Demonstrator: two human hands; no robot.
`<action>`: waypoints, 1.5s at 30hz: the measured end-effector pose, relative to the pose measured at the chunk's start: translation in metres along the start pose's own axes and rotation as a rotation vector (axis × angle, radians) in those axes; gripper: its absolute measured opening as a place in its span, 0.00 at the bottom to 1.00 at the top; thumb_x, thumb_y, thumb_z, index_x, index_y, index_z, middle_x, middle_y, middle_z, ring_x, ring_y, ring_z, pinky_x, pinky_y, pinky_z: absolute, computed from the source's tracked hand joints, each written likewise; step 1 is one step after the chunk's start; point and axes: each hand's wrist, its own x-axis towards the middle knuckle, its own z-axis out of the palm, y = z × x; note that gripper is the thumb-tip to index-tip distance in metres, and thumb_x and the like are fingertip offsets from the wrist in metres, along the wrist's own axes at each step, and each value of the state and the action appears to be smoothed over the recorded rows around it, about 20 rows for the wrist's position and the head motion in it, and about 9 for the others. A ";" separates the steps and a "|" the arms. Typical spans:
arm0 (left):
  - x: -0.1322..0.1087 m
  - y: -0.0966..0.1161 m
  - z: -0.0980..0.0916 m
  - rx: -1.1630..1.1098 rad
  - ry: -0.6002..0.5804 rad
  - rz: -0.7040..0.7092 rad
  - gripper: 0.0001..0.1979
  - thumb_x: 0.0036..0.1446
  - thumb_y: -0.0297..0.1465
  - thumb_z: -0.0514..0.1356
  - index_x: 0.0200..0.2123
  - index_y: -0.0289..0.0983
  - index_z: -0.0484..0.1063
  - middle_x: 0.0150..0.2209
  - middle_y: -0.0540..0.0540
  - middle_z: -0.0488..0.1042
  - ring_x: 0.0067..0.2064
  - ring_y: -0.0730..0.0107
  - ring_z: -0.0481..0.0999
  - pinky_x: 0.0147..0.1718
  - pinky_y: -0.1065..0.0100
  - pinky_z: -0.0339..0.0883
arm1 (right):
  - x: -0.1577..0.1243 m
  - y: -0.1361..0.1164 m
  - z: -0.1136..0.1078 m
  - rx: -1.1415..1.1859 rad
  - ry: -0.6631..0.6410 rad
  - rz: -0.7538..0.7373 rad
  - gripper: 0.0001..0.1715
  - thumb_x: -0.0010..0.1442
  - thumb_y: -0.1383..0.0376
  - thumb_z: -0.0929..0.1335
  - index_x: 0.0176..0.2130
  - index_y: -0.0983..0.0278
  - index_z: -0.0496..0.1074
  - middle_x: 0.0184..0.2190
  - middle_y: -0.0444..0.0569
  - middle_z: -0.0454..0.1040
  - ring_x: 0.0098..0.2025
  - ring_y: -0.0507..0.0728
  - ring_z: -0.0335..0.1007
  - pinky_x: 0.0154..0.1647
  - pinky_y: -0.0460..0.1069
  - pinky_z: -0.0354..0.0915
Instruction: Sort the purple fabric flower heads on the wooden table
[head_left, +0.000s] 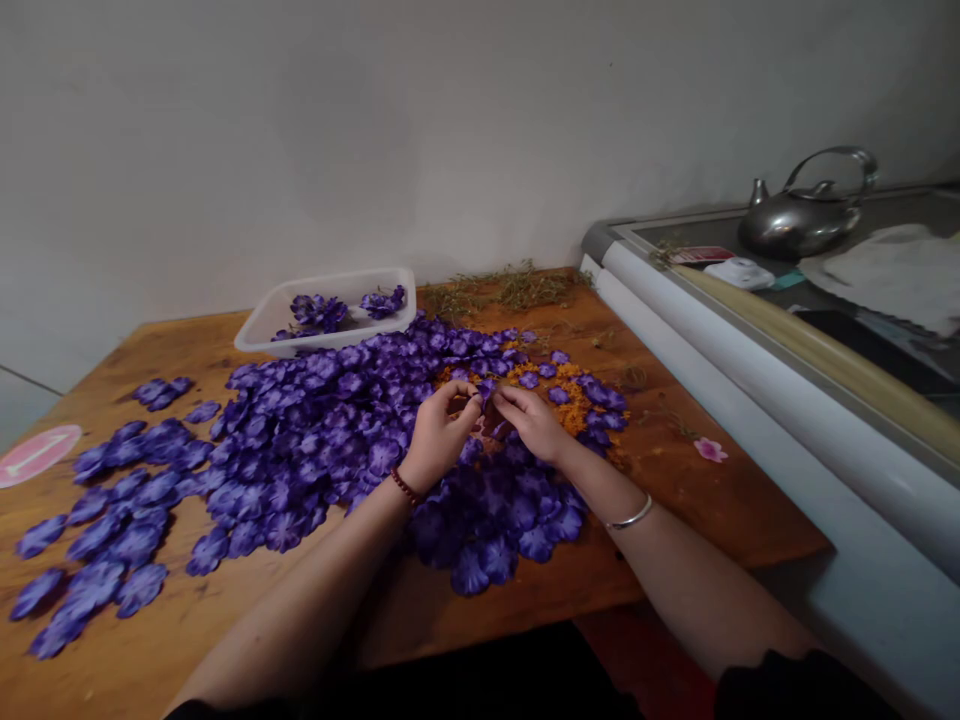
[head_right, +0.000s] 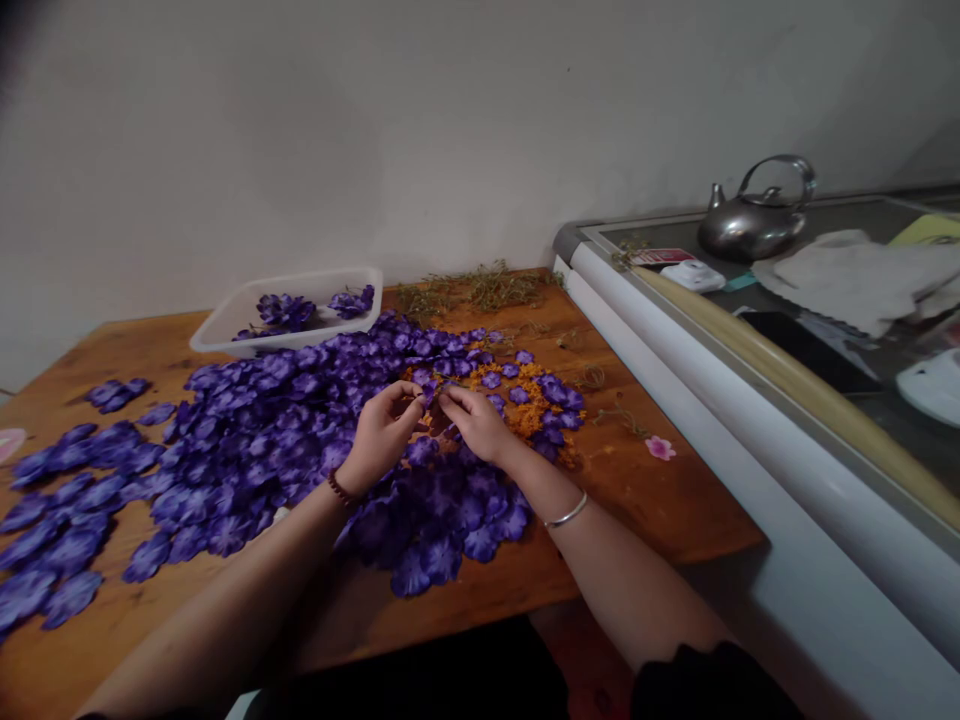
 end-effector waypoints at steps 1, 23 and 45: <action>0.000 0.000 0.000 0.008 -0.011 0.004 0.10 0.49 0.39 0.59 0.28 0.38 0.67 0.23 0.53 0.69 0.26 0.73 0.73 0.25 0.73 0.71 | 0.000 0.000 0.000 -0.003 -0.003 -0.010 0.26 0.48 0.41 0.68 0.23 0.60 0.68 0.21 0.43 0.72 0.25 0.53 0.69 0.28 0.49 0.69; -0.002 -0.007 -0.006 0.306 0.032 0.219 0.12 0.55 0.37 0.59 0.40 0.37 0.69 0.42 0.43 0.73 0.45 0.64 0.74 0.44 0.63 0.70 | -0.002 0.004 -0.005 0.163 -0.072 0.144 0.16 0.57 0.54 0.67 0.26 0.62 0.65 0.21 0.42 0.68 0.22 0.51 0.65 0.27 0.47 0.65; 0.000 -0.002 0.000 -0.165 0.010 -0.351 0.21 0.44 0.47 0.64 0.29 0.34 0.72 0.25 0.48 0.75 0.23 0.77 0.73 0.20 0.78 0.64 | -0.001 0.003 -0.011 -0.314 0.176 -0.274 0.16 0.43 0.58 0.74 0.26 0.62 0.67 0.25 0.42 0.69 0.29 0.52 0.65 0.33 0.47 0.63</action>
